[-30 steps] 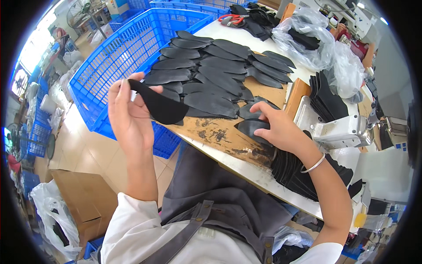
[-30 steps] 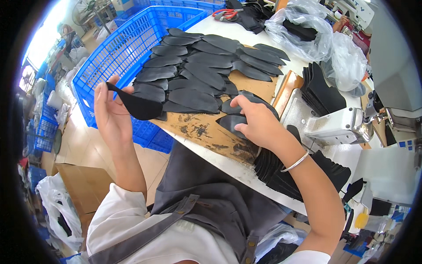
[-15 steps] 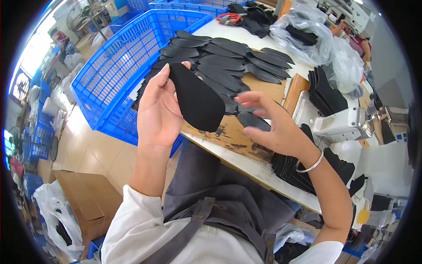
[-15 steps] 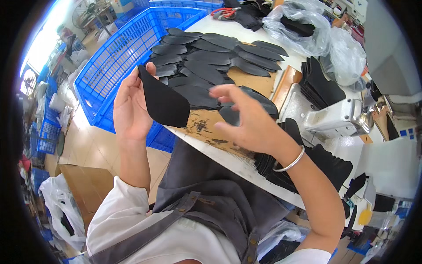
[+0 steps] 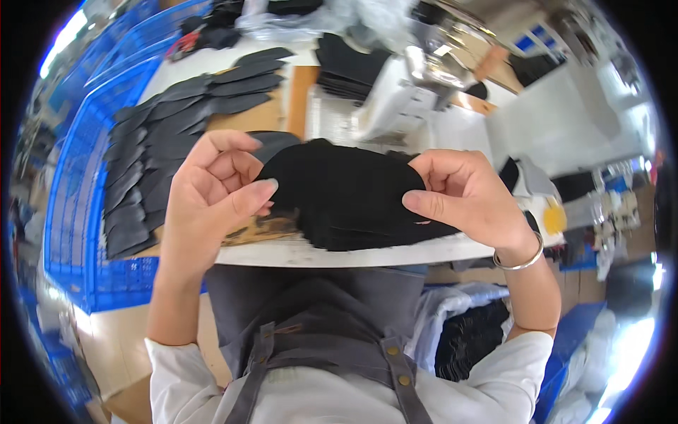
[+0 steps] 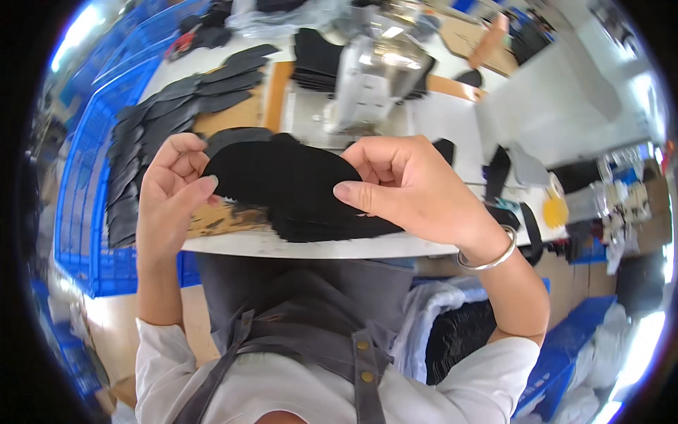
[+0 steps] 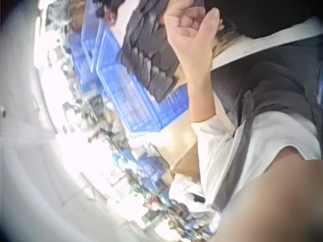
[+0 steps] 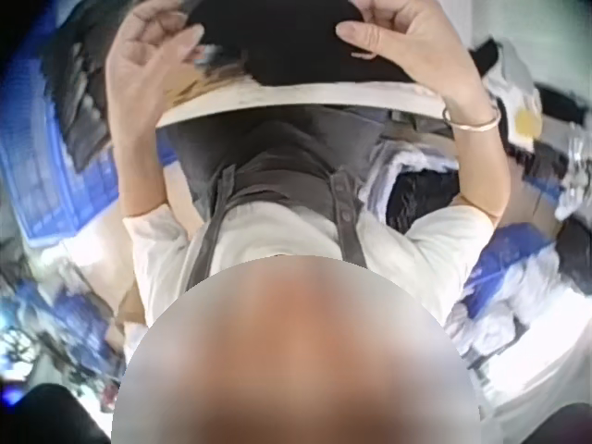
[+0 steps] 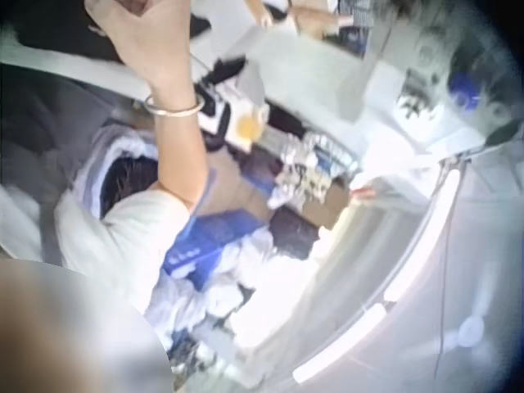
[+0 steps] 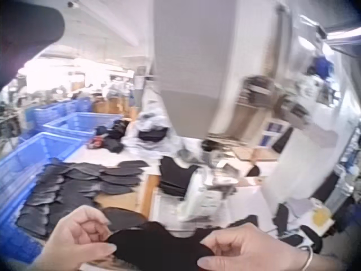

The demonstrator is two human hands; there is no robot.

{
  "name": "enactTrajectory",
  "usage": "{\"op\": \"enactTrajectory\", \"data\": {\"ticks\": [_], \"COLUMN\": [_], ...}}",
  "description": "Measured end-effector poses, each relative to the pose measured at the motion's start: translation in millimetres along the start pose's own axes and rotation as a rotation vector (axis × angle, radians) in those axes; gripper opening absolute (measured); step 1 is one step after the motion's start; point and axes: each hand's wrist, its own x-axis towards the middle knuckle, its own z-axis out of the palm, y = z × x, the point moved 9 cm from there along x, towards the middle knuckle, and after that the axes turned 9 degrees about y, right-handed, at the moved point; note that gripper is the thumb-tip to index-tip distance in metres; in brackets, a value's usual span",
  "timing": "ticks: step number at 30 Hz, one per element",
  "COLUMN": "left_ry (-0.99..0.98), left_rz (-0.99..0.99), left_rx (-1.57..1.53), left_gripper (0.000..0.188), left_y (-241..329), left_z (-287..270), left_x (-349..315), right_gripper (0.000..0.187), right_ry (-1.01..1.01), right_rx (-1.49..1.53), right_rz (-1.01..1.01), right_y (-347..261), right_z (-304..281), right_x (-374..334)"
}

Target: Organizing and trimming shoe upper components at a manufacturing workbench.

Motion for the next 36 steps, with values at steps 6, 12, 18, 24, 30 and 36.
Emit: {"op": "enactTrajectory", "data": {"ticks": [6, 12, 18, 24, 30, 36], "left_ry": [-0.576, -0.709, -0.765, -0.713, -0.733, -0.713], "left_rz": [-0.298, -0.185, -0.119, -0.181, -0.108, -0.048], "left_rx": [0.458, 0.86, 0.935, 0.902, 0.933, 0.888], "left_gripper": [0.015, 0.03, 0.037, 0.039, 0.039, 0.038], "left_y": [-52.6, -65.6, -74.2, -80.7, -75.2, -73.6], "left_z": [69.1, 109.6, 110.1, 104.6, 106.1, 104.7], "left_x": [5.8, 3.5, 5.3, 2.7, 1.1, -0.3], "right_gripper": [0.023, 0.024, 0.028, 0.029, 0.028, 0.026], "right_ry": [0.115, 0.148, 0.186, 0.207, 0.212, 0.247], "right_rx": [-0.094, -0.259, -0.363, -0.316, -0.394, -0.403], "right_rz": [0.069, 0.087, 0.083, 0.083, 0.075, 0.031], "right_y": [31.6, 59.7, 57.3, 67.5, 65.5, 62.3], "right_z": [-48.3, -67.5, -64.8, -62.9, -62.0, -60.0], "right_x": [-25.0, -35.2, -31.3, -33.1, -31.2, -31.2]}}
